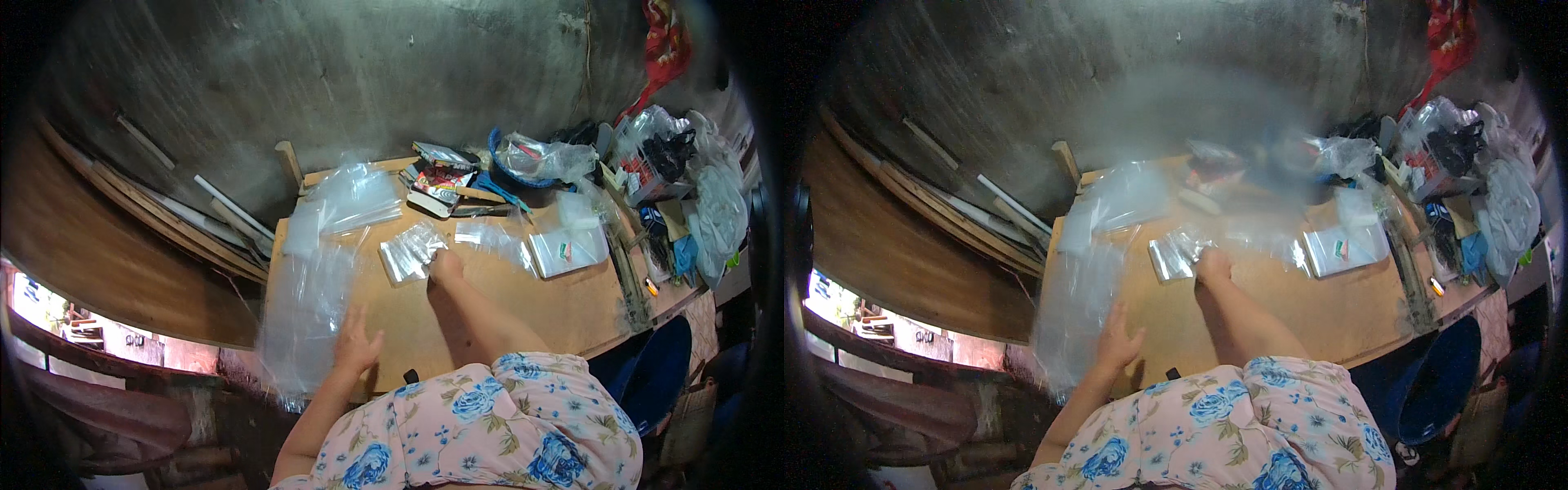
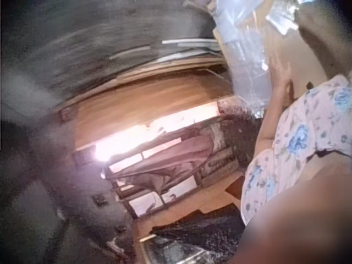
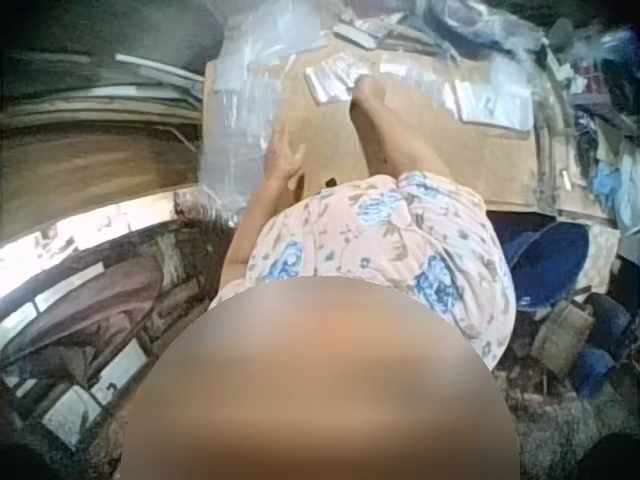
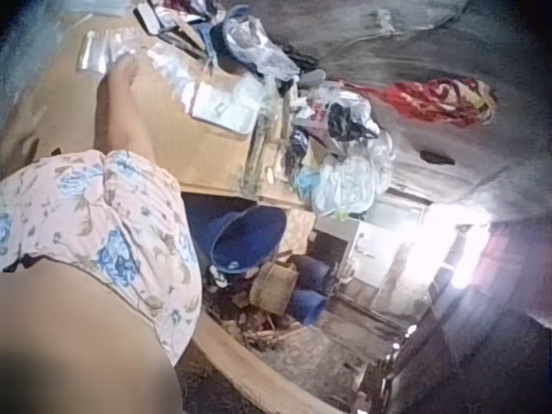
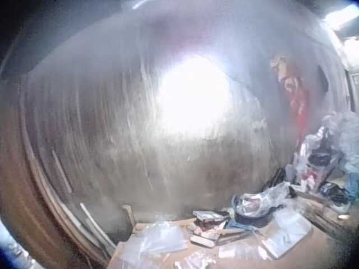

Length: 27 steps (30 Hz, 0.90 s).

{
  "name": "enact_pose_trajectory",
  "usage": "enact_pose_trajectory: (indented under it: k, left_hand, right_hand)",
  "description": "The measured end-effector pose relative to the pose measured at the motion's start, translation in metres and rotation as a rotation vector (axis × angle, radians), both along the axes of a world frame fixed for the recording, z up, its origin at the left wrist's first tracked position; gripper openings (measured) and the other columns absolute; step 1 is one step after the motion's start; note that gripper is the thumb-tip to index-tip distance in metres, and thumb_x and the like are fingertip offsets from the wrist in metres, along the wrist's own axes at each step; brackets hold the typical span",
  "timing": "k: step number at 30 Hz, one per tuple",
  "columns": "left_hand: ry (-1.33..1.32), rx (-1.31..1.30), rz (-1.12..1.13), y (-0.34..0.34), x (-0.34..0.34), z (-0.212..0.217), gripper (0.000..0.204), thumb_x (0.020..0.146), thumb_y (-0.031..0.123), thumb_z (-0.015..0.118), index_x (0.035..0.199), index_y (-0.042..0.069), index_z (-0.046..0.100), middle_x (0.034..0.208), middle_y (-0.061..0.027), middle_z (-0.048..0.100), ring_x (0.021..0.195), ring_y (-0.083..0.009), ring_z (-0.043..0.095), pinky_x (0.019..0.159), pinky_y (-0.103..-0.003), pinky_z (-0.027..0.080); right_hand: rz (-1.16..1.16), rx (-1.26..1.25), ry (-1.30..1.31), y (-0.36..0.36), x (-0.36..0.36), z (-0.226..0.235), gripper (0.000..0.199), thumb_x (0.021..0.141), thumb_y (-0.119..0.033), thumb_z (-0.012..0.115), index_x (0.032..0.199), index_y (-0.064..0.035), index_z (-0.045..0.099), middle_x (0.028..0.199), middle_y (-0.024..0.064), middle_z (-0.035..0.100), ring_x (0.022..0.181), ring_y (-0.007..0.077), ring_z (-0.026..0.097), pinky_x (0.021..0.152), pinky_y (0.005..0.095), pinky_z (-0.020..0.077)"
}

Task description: The person stands at a cluttered workbench and repeatedly picks up clear plastic bags, folds them, and places them into a growing stack. The person also handles a small white packet and a red pen, moving them aside before continuing to fold and stack the plastic bags.

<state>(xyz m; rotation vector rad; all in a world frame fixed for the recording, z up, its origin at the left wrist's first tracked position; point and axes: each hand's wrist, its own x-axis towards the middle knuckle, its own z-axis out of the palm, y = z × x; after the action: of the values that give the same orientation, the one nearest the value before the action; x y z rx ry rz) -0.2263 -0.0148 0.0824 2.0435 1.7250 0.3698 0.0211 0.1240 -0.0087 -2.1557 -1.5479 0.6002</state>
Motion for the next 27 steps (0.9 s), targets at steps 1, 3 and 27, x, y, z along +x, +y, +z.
enact_pose_trajectory:
  k: [1,3,27]
  left_hand:
    - [-0.206,-0.115,0.046,0.002,0.011,0.002,0.069,0.080,0.036,0.058,0.136,0.007,0.030,0.140,-0.0208,0.026,0.126,-0.0321,0.032,0.100,-0.040,0.030]
    - [-0.627,-0.353,0.133,0.007,0.035,0.009,0.067,0.082,0.034,0.057,0.136,0.005,0.029,0.137,-0.0200,0.033,0.120,-0.0298,0.041,0.096,-0.037,0.036]
    - [-1.471,-0.549,-0.056,-0.010,0.109,0.027,0.039,0.095,0.032,0.038,0.115,0.000,0.049,0.105,-0.0076,0.058,0.094,-0.0161,0.057,0.079,-0.029,0.048]
  right_hand:
    - [0.040,0.159,0.077,-0.005,-0.006,0.003,0.021,0.074,-0.017,0.056,0.089,-0.0021,0.060,0.084,0.0205,0.062,0.083,0.0357,0.060,0.072,0.0427,0.0473]
    - [0.143,0.300,0.247,-0.024,-0.022,0.030,0.019,0.074,-0.014,0.054,0.089,-0.0028,0.059,0.083,0.0218,0.061,0.082,0.0373,0.059,0.070,0.0425,0.0473]
    - [0.384,0.133,0.939,-0.148,0.013,0.144,0.011,0.072,0.004,0.064,0.079,-0.0019,0.058,0.074,0.0016,0.060,0.068,0.0091,0.057,0.059,0.0232,0.0468]
